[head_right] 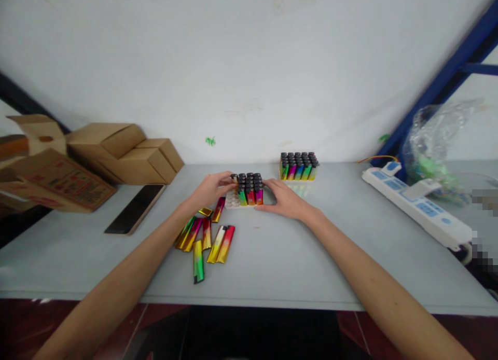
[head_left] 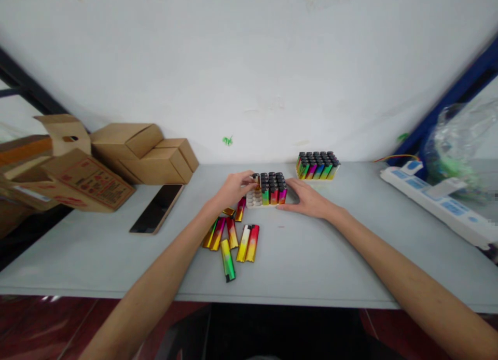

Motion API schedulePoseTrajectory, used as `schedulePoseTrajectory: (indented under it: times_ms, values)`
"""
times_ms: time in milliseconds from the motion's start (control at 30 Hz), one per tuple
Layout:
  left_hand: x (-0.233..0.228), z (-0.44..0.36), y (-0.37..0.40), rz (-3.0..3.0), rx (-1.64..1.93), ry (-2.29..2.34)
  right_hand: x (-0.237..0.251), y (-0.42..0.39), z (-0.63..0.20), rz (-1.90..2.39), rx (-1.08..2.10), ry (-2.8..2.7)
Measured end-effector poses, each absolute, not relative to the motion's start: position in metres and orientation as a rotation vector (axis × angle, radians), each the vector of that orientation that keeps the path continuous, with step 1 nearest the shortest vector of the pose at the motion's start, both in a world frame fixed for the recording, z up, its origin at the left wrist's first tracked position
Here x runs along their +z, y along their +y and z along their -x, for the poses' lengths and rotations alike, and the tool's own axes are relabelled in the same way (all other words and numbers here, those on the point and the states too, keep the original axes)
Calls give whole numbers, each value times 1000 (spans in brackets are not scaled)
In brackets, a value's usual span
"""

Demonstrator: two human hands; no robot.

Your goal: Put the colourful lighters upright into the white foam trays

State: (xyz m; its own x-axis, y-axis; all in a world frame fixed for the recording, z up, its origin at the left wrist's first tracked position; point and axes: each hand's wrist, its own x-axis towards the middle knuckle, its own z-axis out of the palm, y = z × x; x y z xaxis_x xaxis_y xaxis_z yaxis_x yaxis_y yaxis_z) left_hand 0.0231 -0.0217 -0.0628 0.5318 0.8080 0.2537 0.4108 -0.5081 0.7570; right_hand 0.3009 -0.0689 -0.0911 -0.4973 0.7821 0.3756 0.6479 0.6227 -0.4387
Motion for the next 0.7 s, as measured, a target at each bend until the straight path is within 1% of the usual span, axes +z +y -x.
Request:
schedulePoseTrajectory:
  times_ms: [133,300,367,500,567,700]
  values:
    - [-59,-21,-24,-2164,803,1032,-91,-69,-301,1144,330,-2296]
    - [-34,-4,-40,-2428,823,1350,-89,-69,-300,1138,332,-2275]
    - [-26,4,-47,-2554,700,1473,-88,-69,-301,1142,330,-2257]
    - [-26,6,-58,-2619,222,1577,-86,-68,-302,1186,323,-2217]
    - [-31,3,-61,-2614,57,1608,-86,-68,-303,1209,320,-2215]
    - [-38,-4,-63,-2604,-31,1653,-85,-68,-303,1219,326,-2221]
